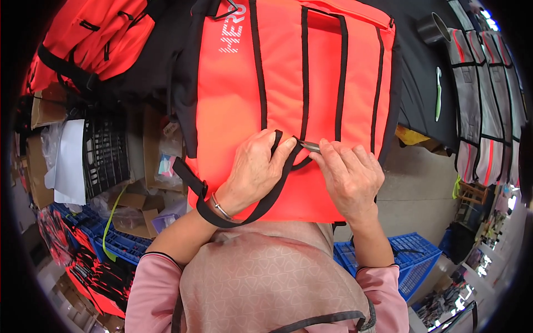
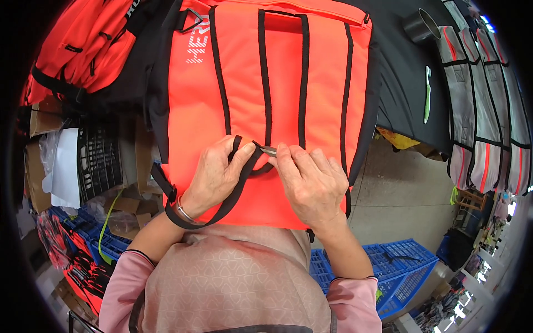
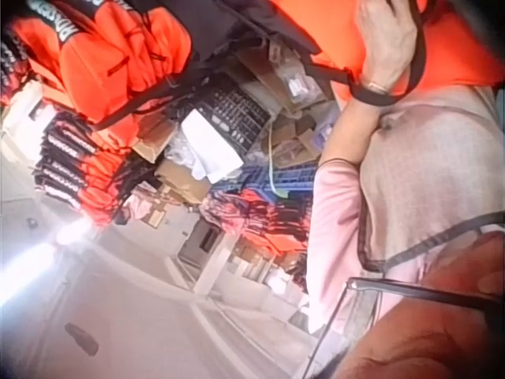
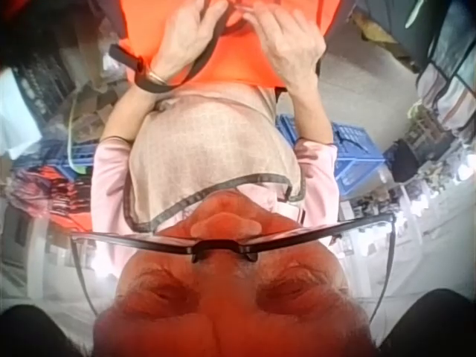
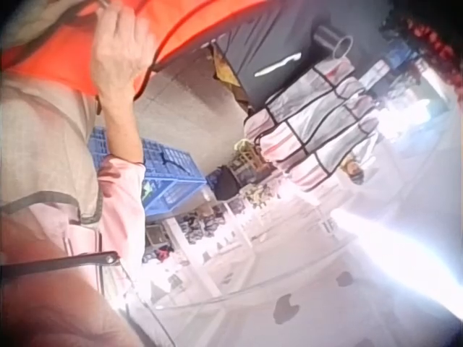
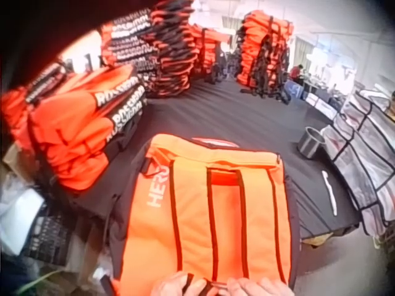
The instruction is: Inspecting a red backpack for loose threads with scissors, cleaning it with a brush, and then packing it into a white mesh bag.
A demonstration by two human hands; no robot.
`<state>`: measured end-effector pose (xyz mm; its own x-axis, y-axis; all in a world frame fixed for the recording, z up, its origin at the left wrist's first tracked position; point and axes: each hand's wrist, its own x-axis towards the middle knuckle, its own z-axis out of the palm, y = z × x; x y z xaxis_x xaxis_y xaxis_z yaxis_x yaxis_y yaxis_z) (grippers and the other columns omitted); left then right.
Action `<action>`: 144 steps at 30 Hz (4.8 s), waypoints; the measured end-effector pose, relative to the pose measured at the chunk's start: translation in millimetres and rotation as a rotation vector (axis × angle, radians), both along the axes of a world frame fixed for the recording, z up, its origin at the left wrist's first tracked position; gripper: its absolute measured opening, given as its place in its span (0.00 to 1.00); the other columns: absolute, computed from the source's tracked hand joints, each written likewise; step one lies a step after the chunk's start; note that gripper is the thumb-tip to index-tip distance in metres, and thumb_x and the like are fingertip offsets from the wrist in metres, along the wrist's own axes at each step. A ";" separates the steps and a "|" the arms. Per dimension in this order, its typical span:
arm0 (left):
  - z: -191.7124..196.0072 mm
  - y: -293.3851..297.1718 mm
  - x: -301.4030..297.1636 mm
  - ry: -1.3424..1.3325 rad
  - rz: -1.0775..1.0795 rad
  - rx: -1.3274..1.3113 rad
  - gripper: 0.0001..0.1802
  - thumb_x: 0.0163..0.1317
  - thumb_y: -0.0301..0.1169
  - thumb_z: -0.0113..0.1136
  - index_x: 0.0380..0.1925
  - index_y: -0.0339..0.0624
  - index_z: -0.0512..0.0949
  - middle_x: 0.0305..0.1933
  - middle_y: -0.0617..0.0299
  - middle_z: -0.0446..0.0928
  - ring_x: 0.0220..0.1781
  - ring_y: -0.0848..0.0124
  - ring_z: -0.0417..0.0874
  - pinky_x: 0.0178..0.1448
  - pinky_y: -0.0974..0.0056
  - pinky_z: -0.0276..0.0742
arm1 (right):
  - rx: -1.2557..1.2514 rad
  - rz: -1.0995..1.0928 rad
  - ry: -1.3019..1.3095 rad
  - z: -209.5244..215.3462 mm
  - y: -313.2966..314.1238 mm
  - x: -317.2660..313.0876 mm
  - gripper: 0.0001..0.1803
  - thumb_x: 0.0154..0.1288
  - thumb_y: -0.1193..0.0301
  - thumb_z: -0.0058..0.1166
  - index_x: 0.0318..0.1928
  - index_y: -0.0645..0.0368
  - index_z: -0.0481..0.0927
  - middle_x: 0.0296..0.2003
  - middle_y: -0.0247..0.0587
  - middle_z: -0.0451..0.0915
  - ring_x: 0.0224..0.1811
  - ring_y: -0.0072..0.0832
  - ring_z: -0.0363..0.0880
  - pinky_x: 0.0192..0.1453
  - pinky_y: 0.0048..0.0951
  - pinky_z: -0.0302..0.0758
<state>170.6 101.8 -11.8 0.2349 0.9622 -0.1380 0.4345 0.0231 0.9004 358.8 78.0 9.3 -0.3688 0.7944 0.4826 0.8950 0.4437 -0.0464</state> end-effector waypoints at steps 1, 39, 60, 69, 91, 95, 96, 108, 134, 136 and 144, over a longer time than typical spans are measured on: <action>-0.5 0.0 0.0 0.000 0.001 -0.002 0.16 0.67 0.32 0.58 0.24 0.29 0.71 0.23 0.45 0.70 0.26 0.51 0.74 0.32 0.53 0.68 | 0.007 0.003 -0.012 -0.2 0.3 -0.1 0.15 0.55 0.61 0.67 0.39 0.55 0.83 0.30 0.27 0.79 0.23 0.20 0.71 0.22 0.26 0.59; -6.9 -5.3 2.1 -0.018 -0.010 0.091 0.13 0.69 0.31 0.53 0.31 0.30 0.74 0.31 0.46 0.73 0.34 0.50 0.75 0.40 0.53 0.71 | -0.320 -0.112 0.469 1.3 6.8 5.1 0.16 0.51 0.70 0.71 0.39 0.61 0.82 0.24 0.39 0.80 0.23 0.30 0.78 0.26 0.28 0.73; -28.2 -0.9 -21.2 -0.312 -0.152 -0.284 0.30 0.74 0.51 0.42 0.31 0.30 0.72 0.30 0.61 0.67 0.47 0.63 0.72 0.72 0.60 0.55 | -0.757 -0.267 1.243 -7.5 16.5 -35.1 0.04 0.59 0.81 0.61 0.32 0.65 0.78 0.24 0.30 0.75 0.23 0.14 0.68 0.26 0.21 0.66; -17.6 3.7 -31.3 -0.254 -0.283 -0.411 0.16 0.64 0.32 0.61 0.24 0.28 0.78 0.46 0.53 0.80 0.49 0.72 0.76 0.53 0.66 0.69 | -0.749 -0.064 0.916 -8.6 28.2 -21.2 0.05 0.61 0.76 0.63 0.38 0.61 0.84 0.27 0.32 0.80 0.31 0.15 0.77 0.37 0.21 0.75; -24.9 6.3 -15.3 -0.442 -0.082 -0.360 0.25 0.66 0.37 0.59 0.15 0.33 0.66 0.19 0.68 0.53 0.29 0.77 0.54 0.33 0.66 0.56 | -0.423 0.437 0.449 20.5 11.8 8.6 0.15 0.47 0.82 0.65 0.39 0.60 0.85 0.32 0.38 0.77 0.32 0.31 0.74 0.34 0.29 0.73; -20.8 6.0 -13.5 -0.396 -0.089 -0.332 0.23 0.66 0.36 0.59 0.16 0.30 0.71 0.20 0.67 0.55 0.27 0.78 0.56 0.32 0.65 0.55 | -0.506 0.392 0.401 8.3 6.3 2.3 0.12 0.51 0.80 0.62 0.40 0.63 0.83 0.33 0.40 0.76 0.35 0.34 0.75 0.37 0.31 0.74; -20.5 5.9 -13.9 -0.387 -0.082 -0.320 0.22 0.66 0.36 0.59 0.17 0.30 0.73 0.21 0.67 0.55 0.27 0.78 0.56 0.32 0.65 0.55 | -0.513 0.389 0.424 7.2 7.3 1.2 0.12 0.52 0.79 0.61 0.40 0.63 0.83 0.33 0.40 0.76 0.35 0.34 0.75 0.37 0.31 0.74; -36.3 2.1 -12.6 -0.349 -0.099 -0.198 0.22 0.66 0.35 0.61 0.19 0.30 0.68 0.22 0.63 0.59 0.27 0.77 0.59 0.31 0.65 0.59 | -0.375 0.198 0.234 -24.8 4.6 -18.9 0.08 0.59 0.74 0.56 0.38 0.61 0.73 0.31 0.41 0.68 0.35 0.36 0.70 0.41 0.36 0.65; 8.3 -39.0 -62.6 -0.087 -0.404 0.159 0.16 0.57 0.31 0.61 0.16 0.31 0.78 0.56 0.54 0.79 0.66 0.51 0.73 0.70 0.51 0.64 | -0.986 0.740 0.846 31.6 -56.3 -48.9 0.30 0.63 0.70 0.60 0.64 0.60 0.68 0.59 0.50 0.69 0.68 0.51 0.59 0.68 0.45 0.64; 20.9 -46.9 -89.9 0.174 -0.539 0.316 0.18 0.55 0.36 0.65 0.14 0.34 0.78 0.61 0.55 0.76 0.68 0.52 0.71 0.71 0.42 0.59 | -0.931 0.846 0.808 36.8 -49.0 -38.5 0.25 0.66 0.67 0.57 0.62 0.60 0.71 0.57 0.49 0.74 0.63 0.48 0.68 0.64 0.44 0.69; 20.4 -80.5 -128.4 0.572 -0.643 0.269 0.29 0.60 0.45 0.61 0.51 0.31 0.77 0.74 0.38 0.53 0.75 0.49 0.59 0.72 0.31 0.46 | -0.315 0.414 0.489 41.7 49.1 -22.4 0.18 0.65 0.69 0.57 0.54 0.60 0.76 0.55 0.51 0.75 0.60 0.48 0.73 0.65 0.47 0.69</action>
<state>42.2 21.3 8.6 0.7033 0.6856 -0.1878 0.6741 -0.5593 0.4825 336.4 127.1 51.0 -0.4706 0.7646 0.4403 0.4999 0.6423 -0.5810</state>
